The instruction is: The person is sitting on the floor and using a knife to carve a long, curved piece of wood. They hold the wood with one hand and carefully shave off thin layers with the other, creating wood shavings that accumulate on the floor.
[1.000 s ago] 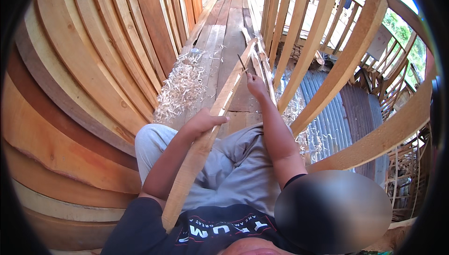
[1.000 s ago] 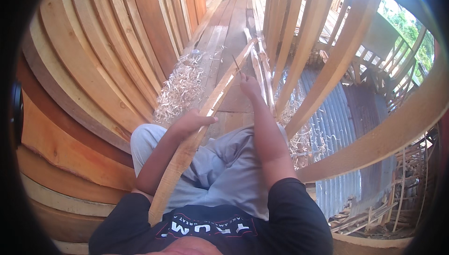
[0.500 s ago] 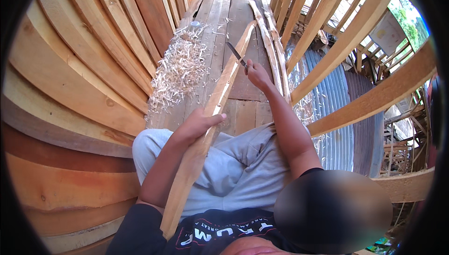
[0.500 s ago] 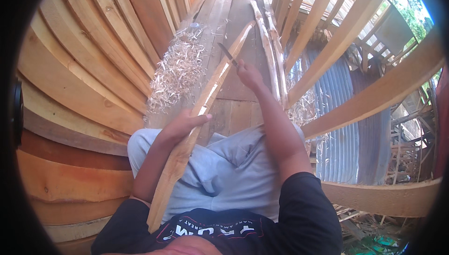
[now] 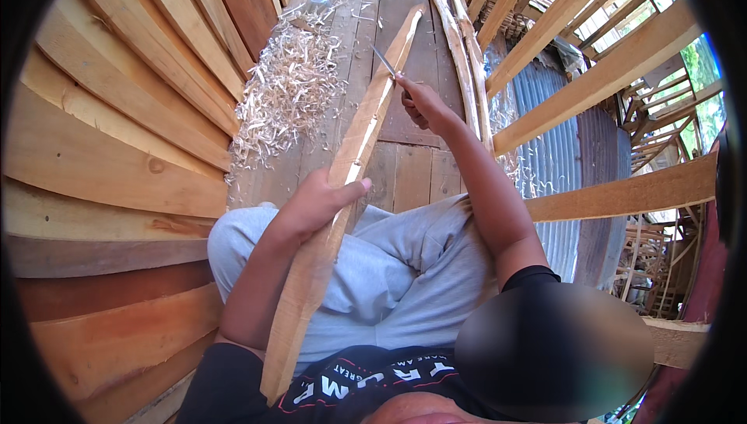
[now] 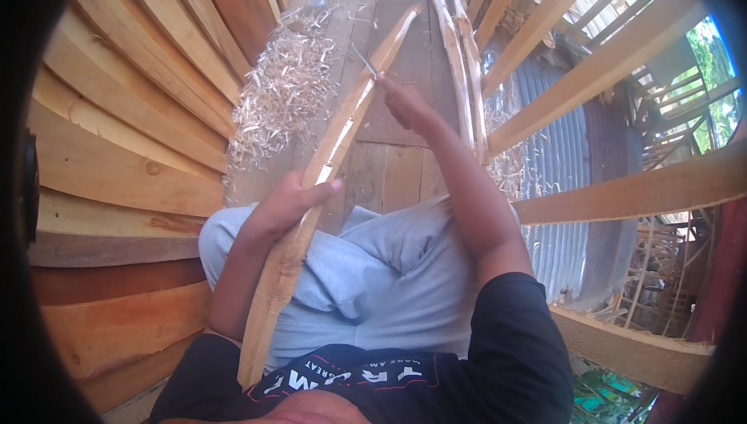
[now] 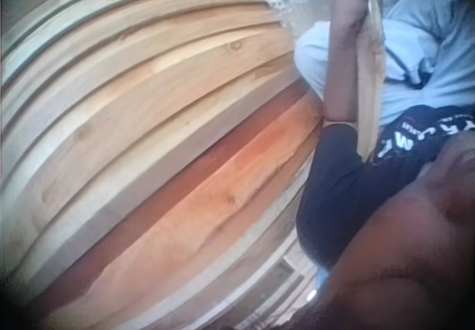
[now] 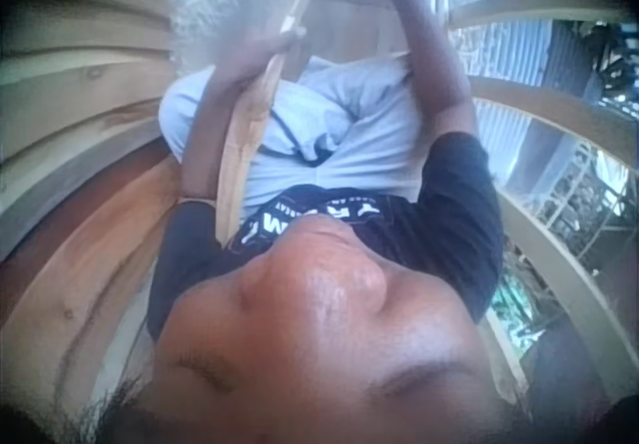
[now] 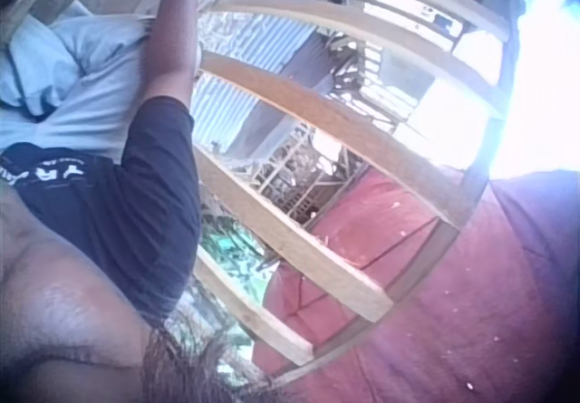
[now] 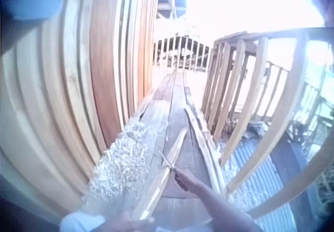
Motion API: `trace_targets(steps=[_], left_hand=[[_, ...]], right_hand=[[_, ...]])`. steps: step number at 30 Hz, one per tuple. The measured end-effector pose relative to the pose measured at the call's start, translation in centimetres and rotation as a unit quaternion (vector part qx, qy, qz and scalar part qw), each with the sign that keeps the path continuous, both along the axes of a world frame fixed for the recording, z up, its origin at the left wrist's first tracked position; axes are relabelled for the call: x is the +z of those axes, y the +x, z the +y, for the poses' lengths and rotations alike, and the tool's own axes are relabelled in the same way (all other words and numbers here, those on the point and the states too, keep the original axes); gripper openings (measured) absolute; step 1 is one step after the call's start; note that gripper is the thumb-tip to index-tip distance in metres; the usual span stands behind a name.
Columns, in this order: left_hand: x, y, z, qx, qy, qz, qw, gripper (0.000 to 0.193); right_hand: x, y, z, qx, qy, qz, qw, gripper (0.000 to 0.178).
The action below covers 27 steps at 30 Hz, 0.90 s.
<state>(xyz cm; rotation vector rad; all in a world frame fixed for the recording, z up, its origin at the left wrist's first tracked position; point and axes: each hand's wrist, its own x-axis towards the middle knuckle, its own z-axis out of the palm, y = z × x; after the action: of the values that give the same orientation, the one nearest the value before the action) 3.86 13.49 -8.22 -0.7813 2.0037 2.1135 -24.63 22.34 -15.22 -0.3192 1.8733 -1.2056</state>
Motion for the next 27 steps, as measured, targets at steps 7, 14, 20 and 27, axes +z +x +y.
trace_targets(steps=[7,14,20,27], left_hand=[[0.3,-0.3,0.0,0.000,-0.010,-0.009,1.000,0.049],[-0.4,-0.2,-0.2,0.005,-0.004,-0.028,1.000,0.052],[-1.7,-0.9,0.0,0.012,-0.016,0.014,1.000,0.057],[-1.3,-1.0,0.1,0.038,0.133,-0.059,0.989,0.054]], right_hand=[[-0.3,-3.2,1.5,-0.142,-0.158,-0.231,0.949,0.060],[-0.1,-5.4,3.2,-0.464,-0.248,-0.213,0.823,0.062],[1.5,-3.5,1.0,0.008,-0.066,0.291,0.955,0.048],[1.4,-0.1,1.6,0.120,-0.124,0.396,0.902,0.031]])
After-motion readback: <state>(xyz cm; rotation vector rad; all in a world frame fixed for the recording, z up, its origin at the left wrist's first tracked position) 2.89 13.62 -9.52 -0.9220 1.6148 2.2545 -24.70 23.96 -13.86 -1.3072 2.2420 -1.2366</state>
